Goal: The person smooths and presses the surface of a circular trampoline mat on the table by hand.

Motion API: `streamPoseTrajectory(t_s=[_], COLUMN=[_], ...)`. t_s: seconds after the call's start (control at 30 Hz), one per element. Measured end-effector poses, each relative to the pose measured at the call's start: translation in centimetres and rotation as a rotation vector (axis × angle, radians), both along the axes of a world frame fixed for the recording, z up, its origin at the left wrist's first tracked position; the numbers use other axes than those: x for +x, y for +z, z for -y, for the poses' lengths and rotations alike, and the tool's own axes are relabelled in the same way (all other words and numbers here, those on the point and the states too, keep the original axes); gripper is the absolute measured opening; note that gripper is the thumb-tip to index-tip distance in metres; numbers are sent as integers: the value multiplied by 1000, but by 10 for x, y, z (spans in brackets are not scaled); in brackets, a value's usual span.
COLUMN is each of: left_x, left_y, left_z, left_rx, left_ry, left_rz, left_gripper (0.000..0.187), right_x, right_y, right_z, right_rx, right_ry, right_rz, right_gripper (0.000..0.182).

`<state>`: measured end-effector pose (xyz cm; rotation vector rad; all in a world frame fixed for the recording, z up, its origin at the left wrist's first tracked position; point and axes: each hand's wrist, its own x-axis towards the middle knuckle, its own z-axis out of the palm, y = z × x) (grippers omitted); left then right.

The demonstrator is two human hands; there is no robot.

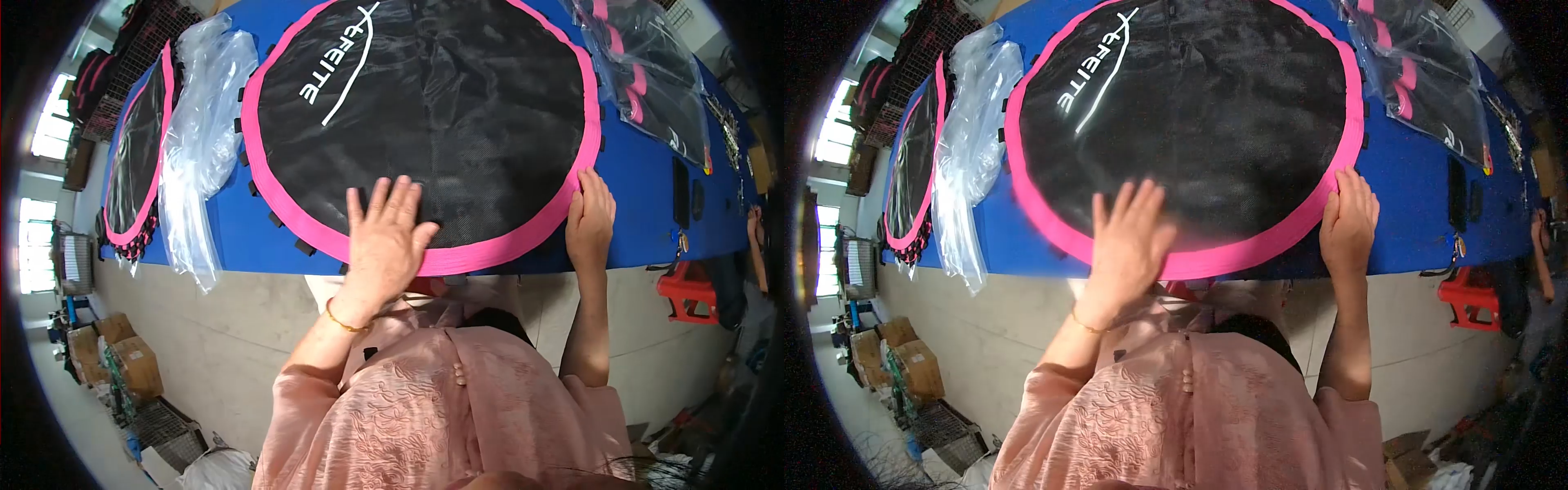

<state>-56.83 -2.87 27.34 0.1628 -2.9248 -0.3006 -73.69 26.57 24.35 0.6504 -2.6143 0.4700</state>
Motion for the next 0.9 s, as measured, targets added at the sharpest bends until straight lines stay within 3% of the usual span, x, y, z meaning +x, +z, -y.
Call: streamPoseTrajectory(t_s=[0.27, 0.6, 0.9], left_x=[47, 29, 21], left_y=[-1, -1, -14], left_z=[31, -36, 84], left_rx=[-125, 115, -110], left_ry=[138, -178, 254], left_rz=[54, 12, 23], left_gripper=[61, 65, 57], right_x=[-1, -2, 1], right_y=[-1, -4, -1], right_z=[0, -3, 0], right_rx=[9, 18, -7], right_ry=[9, 1, 21], right_rz=[4, 5, -23], right_gripper=[37, 38, 35])
